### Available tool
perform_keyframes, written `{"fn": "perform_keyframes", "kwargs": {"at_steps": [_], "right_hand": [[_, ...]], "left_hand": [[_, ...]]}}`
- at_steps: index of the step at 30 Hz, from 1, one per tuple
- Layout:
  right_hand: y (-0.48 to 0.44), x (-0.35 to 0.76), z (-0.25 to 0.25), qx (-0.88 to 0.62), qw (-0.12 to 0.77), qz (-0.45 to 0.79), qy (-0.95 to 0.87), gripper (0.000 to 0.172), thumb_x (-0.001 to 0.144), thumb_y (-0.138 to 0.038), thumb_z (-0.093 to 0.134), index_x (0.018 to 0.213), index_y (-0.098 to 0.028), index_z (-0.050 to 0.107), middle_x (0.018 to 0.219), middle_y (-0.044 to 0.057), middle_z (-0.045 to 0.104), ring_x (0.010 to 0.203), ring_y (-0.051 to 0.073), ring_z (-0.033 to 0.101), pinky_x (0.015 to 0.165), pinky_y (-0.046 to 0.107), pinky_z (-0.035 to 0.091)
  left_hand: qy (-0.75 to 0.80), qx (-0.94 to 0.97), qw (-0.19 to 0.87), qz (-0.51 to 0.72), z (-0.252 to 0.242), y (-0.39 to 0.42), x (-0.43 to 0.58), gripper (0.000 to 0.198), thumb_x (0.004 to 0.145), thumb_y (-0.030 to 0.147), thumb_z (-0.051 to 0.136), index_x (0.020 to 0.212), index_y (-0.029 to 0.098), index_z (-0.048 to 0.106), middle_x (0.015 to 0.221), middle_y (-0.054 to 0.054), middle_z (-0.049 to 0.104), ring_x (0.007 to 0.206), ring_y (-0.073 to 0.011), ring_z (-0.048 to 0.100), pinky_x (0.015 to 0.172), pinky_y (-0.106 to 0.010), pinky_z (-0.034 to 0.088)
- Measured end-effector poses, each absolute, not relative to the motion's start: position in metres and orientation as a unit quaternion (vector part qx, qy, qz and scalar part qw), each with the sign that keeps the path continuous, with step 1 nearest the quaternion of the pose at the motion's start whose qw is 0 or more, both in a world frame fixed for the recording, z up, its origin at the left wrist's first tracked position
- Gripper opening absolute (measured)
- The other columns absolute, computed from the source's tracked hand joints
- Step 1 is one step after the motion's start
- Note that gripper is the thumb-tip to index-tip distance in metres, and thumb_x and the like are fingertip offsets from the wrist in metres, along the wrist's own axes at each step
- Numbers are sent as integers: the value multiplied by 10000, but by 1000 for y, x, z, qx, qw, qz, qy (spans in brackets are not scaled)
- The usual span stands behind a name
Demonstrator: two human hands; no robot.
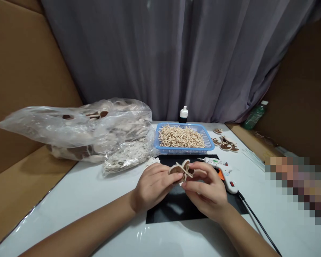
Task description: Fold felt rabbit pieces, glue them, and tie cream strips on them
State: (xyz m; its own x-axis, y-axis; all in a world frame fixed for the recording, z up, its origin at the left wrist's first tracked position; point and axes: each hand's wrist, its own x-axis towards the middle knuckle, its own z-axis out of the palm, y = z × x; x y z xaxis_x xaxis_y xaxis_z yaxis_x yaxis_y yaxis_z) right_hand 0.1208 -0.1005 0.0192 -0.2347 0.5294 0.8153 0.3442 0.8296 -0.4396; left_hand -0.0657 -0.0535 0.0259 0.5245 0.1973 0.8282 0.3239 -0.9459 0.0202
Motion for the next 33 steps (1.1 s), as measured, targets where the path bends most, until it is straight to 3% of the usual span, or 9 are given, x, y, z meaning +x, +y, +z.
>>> {"fn": "perform_keyframes", "kwargs": {"at_steps": [3, 5, 7, 9, 12, 18, 24, 29, 33], "right_hand": [[-106, 133, 37, -319, 485, 54, -812, 219, 785, -87, 576, 960, -210, 626, 1204, 87, 420, 726, 96, 589, 636, 258, 528], [-112, 150, 46, -421, 415, 45, -805, 118, 813, -242, 568, 897, -180, 623, 1068, 97, 529, 672, 120, 583, 589, 273, 503], [-115, 172, 47, -596, 302, 42, -742, 283, 848, -393, 485, 697, -178, 589, 760, 60, 587, 578, 152, 562, 519, 292, 455], [-117, 193, 38, -754, 132, 39, -642, 444, 858, -497, 399, 569, -188, 533, 601, 53, 562, 522, 193, 557, 461, 302, 392], [-115, 210, 19, -822, 21, 40, -568, 519, 871, -547, 311, 575, -183, 532, 734, 102, 604, 635, 242, 613, 491, 306, 382], [-105, 204, 5, -838, 33, 23, -545, 473, 859, -564, 350, 859, -142, 565, 900, 142, 615, 795, 275, 627, 559, 307, 396], [-98, 219, -12, -811, 39, 58, -580, 404, 838, -522, 423, 661, -179, 538, 740, 112, 625, 681, 238, 609, 526, 282, 355], [-107, 231, -12, -783, 210, 97, -577, 337, 739, -510, 554, 791, -180, 507, 601, 27, 587, 549, 195, 556, 486, 265, 361], [-118, 224, 8, -700, 372, 260, -551, 355, 714, -475, 606, 865, -161, 536, 744, 63, 658, 658, 203, 628, 549, 273, 472]], "left_hand": [[-159, -877, 73, -447, 19, -50, -68, 224, 833, 138, 542, 1053, 166, 573, 850, -42, 701, 774, -132, 609, 679, -261, 485], [-146, -884, 86, -436, 16, -46, -68, 233, 821, 114, 556, 1049, 150, 582, 840, -46, 703, 783, -142, 605, 680, -274, 482], [-123, -889, 102, -430, 17, -44, -68, 235, 807, 85, 567, 1037, 128, 590, 812, -49, 703, 776, -149, 603, 662, -278, 480], [-101, -890, 118, -428, 19, -44, -67, 217, 808, 74, 561, 1019, 110, 597, 775, -50, 700, 760, -151, 605, 633, -275, 478], [-78, -894, 139, -420, 25, -45, -65, 192, 805, 81, 571, 991, 105, 610, 748, -40, 696, 739, -149, 611, 611, -272, 477], [-91, -900, 110, -412, 19, -46, -64, 229, 784, 120, 610, 1002, 192, 611, 775, -17, 693, 730, -143, 613, 615, -273, 481], [-141, -902, 2, -409, 2, -41, -64, 247, 840, 110, 509, 1078, 170, 539, 906, -74, 690, 772, -144, 636, 665, -289, 522], [-185, -883, 4, -431, -2, -38, -66, 386, 810, 142, 567, 1181, 162, 461, 916, -81, 695, 760, -163, 642, 663, -306, 528], [-200, -881, 27, -428, -1, -37, -69, 431, 804, 135, 568, 1216, 162, 446, 828, -50, 698, 677, -147, 630, 615, -275, 508]]}}
